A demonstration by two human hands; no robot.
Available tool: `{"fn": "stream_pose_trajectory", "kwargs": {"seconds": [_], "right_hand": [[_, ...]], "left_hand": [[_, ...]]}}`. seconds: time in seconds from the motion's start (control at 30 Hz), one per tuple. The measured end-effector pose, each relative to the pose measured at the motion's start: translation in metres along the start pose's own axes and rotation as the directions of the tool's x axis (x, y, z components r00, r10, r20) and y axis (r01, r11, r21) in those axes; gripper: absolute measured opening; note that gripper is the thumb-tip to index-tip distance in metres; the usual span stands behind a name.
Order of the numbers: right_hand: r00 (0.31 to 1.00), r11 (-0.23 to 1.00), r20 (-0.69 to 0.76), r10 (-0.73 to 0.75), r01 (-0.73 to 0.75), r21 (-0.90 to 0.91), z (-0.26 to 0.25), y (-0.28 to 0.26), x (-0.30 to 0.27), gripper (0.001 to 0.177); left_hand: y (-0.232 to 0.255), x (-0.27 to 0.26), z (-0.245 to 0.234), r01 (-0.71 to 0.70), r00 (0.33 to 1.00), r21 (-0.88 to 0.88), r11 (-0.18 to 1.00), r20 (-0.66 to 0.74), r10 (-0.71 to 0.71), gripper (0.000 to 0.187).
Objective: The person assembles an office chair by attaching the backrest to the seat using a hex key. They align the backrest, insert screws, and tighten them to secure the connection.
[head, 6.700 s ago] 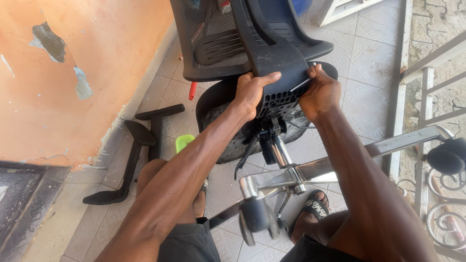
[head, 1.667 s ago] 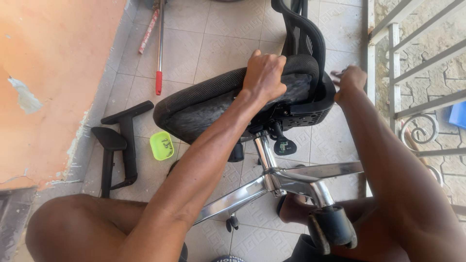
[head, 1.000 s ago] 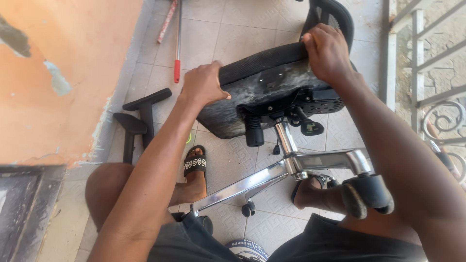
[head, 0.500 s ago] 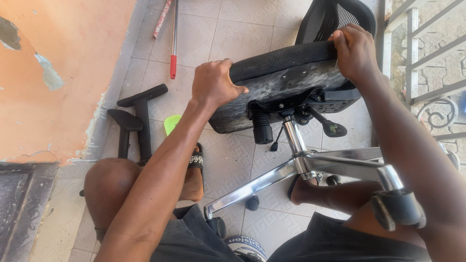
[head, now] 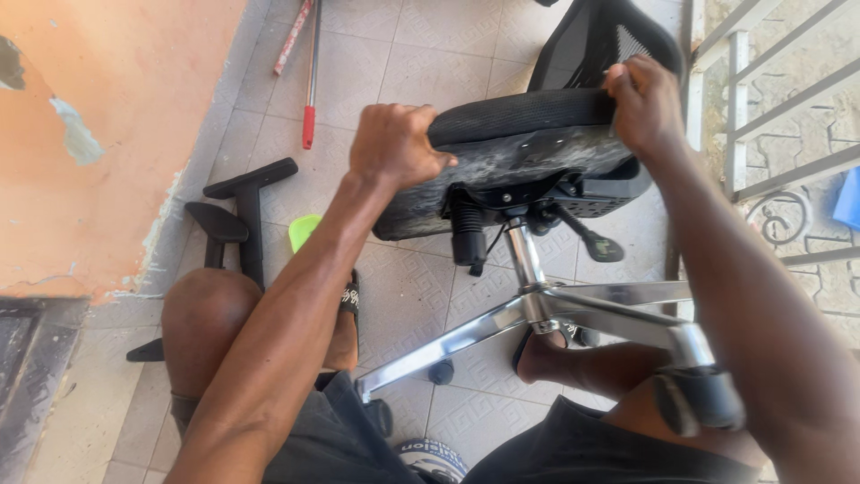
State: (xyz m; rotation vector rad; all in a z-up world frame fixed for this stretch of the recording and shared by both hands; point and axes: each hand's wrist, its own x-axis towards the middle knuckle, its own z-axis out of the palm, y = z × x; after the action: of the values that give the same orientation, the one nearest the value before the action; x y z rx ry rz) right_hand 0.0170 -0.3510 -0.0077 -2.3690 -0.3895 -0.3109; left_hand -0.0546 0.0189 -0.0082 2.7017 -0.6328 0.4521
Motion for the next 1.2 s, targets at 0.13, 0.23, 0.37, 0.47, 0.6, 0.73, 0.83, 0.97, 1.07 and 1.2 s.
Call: {"fn": "stream_pose_trajectory", "kwargs": {"seconds": [0.13, 0.23, 0.37, 0.47, 0.6, 0.73, 0.83, 0.97, 1.07, 1.2], "right_hand": [[0.999, 0.998, 0.017, -0.046, 0.046, 0.04, 0.005, -0.018, 0.001, 0.04], [0.997, 0.992, 0.022, -0.073, 0.071, 0.101, 0.005, -0.041, 0.0, 0.04], [0.999, 0.982, 0.053, 0.007, -0.017, 0.186, -0.001, -0.075, -0.011, 0.032], [0.926, 0.82, -0.01, -0.378, 0.34, 0.46, 0.007, -0.103, -0.019, 0.032], [0.98, 0.988, 0.195, -0.039, 0.009, 0.154, 0.013, -0.124, -0.023, 0.035], [0.983, 0.995, 0.174, 0.062, -0.076, 0.072, 0.012, -0.129, -0.023, 0.036], [0.984, 0.995, 0.169, -0.062, 0.048, 0.084, 0.019, -0.134, -0.023, 0.036], [0.973, 0.99, 0.186, -0.136, 0.125, 0.071, 0.028, -0.137, -0.019, 0.035], [0.864, 0.835, 0.042, -0.501, 0.496, -0.24, 0.041, -0.14, -0.012, 0.033], [0.924, 0.951, 0.225, -0.31, 0.298, 0.087, 0.063, -0.144, 0.003, 0.034]], "left_hand": [[-0.006, -0.007, -0.015, -0.003, 0.993, -0.081, 0.997, -0.114, -0.006, 0.052], [-0.006, -0.014, -0.026, 0.072, 0.994, -0.077, 0.994, -0.071, -0.077, 0.056], [-0.007, -0.017, -0.033, 0.027, 0.992, -0.122, 0.992, -0.115, -0.041, 0.065], [-0.014, -0.029, -0.036, 0.043, 0.992, -0.221, 0.974, -0.102, -0.067, 0.067], [-0.021, -0.049, -0.032, 0.072, 0.988, -0.362, 0.929, -0.099, -0.115, 0.067], [-0.029, -0.061, -0.023, 0.319, 0.948, -0.401, 0.859, 0.117, -0.297, 0.085], [-0.038, -0.067, -0.023, 0.331, 0.943, -0.458, 0.825, 0.132, -0.305, 0.086], [-0.047, -0.068, -0.02, 0.432, 0.901, -0.508, 0.745, 0.214, -0.377, 0.088], [-0.06, -0.07, -0.014, 0.495, 0.868, -0.5, 0.711, 0.242, -0.433, 0.089], [-0.089, -0.08, -0.002, 0.506, 0.853, -0.685, 0.525, 0.307, -0.422, 0.094]]}}
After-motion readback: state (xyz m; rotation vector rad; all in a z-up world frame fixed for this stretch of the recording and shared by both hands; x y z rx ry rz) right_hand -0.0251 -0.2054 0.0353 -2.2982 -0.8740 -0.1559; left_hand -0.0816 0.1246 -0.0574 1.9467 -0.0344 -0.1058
